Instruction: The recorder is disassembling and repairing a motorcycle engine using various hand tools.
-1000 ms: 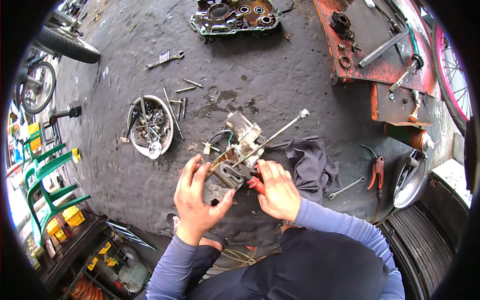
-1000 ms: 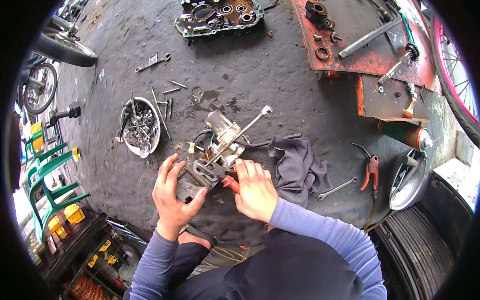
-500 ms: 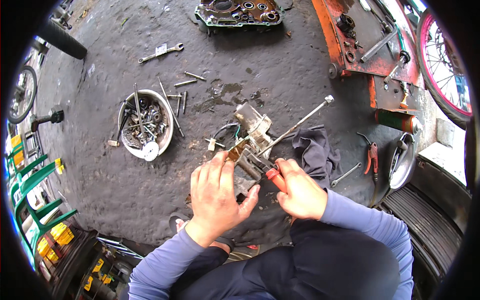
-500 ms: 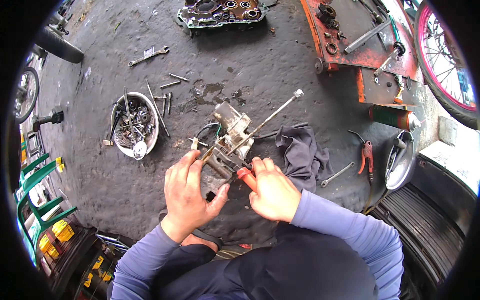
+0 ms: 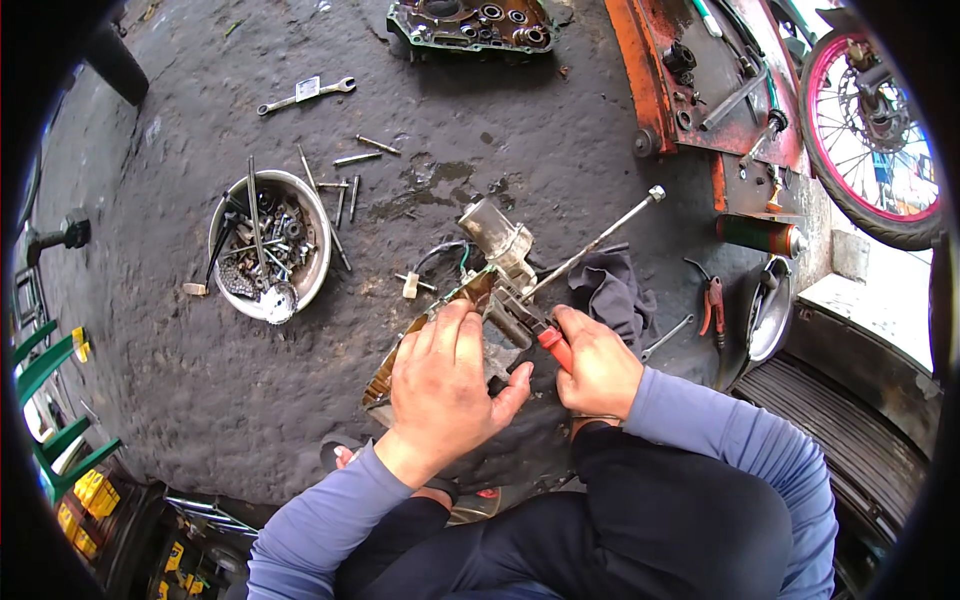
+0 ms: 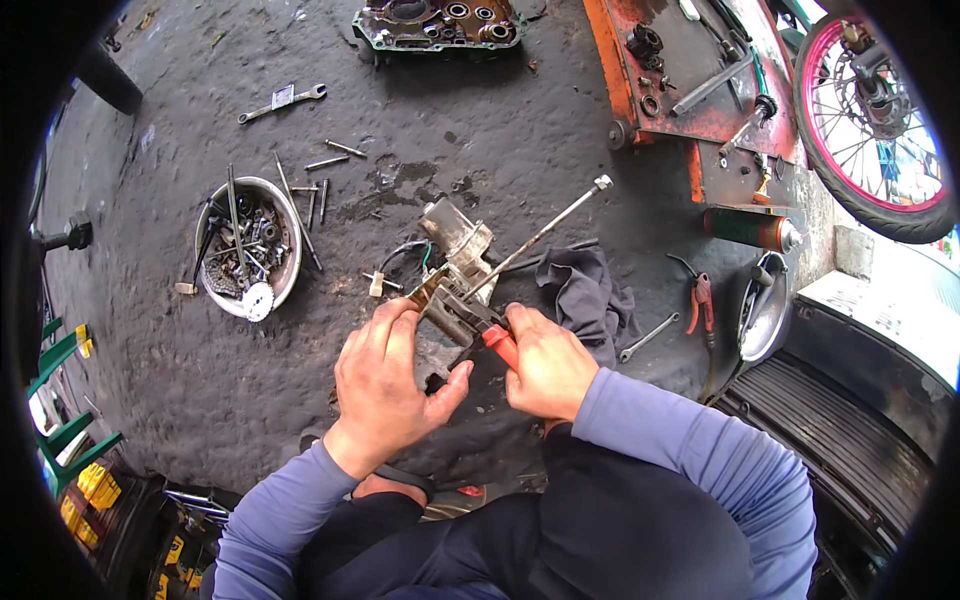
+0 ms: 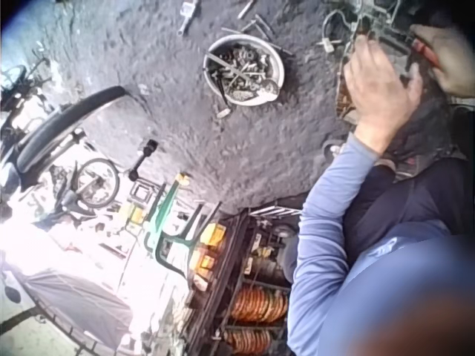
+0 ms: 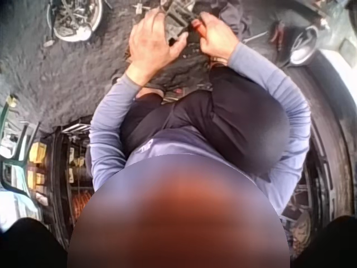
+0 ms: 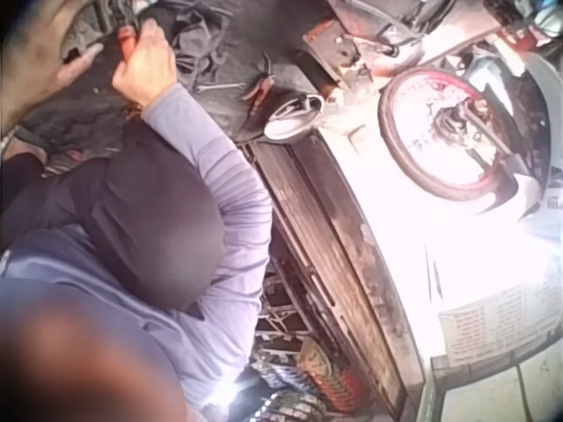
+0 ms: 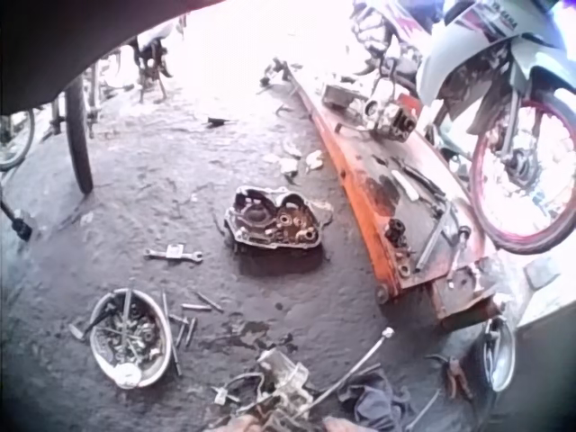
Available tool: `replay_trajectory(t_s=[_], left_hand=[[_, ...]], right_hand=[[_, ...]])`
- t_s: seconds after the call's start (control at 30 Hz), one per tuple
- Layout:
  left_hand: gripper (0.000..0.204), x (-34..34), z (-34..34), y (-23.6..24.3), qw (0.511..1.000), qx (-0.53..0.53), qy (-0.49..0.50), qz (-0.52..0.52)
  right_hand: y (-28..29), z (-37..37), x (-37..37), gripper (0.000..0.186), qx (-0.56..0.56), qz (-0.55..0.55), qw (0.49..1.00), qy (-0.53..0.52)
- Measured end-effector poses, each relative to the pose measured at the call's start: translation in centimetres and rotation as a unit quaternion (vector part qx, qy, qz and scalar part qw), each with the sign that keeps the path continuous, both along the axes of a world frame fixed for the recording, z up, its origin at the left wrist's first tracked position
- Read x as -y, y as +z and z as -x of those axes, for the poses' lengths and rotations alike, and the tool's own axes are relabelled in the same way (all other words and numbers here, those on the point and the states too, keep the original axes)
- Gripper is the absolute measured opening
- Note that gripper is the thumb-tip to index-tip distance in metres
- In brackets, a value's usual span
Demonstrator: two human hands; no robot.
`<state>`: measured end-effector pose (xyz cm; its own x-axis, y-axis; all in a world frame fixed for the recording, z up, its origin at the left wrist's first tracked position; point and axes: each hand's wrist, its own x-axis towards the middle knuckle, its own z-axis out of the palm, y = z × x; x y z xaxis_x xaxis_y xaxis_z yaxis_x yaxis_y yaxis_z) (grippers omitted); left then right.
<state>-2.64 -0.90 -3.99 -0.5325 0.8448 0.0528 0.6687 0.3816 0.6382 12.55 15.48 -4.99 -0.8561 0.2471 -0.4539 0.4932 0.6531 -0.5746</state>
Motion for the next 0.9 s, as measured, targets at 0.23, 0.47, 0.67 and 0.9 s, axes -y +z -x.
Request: replay_trajectory(t_s=[0.23,0.47,0.67,0.9], left_hand=[[0.062,-0.2,-0.3,0.2,1.0,0.01,0.005,-0.008],[0.065,-0.4,-1.3,0.2,1.0,-0.015,0.022,0.005],[0.066,-0.4,-1.5,0.2,1.0,-0.001,0.024,0.002],[0.068,0.0,-1.0,-0.1,0.999,-0.02,0.027,-0.011]], right_hand=[[-3.4,-0.6,-1.9,0.063,-0.086,0.008,0.996,0.029],[1.6,0.2,-0.7,0.044,0.048,0.125,0.989,-0.061],[3.9,0.8,-1.8,0.032,0.175,0.161,0.968,-0.075],[-0.2,-0.8,-2.5,0.041,-0.067,0.042,0.996,-0.031]])
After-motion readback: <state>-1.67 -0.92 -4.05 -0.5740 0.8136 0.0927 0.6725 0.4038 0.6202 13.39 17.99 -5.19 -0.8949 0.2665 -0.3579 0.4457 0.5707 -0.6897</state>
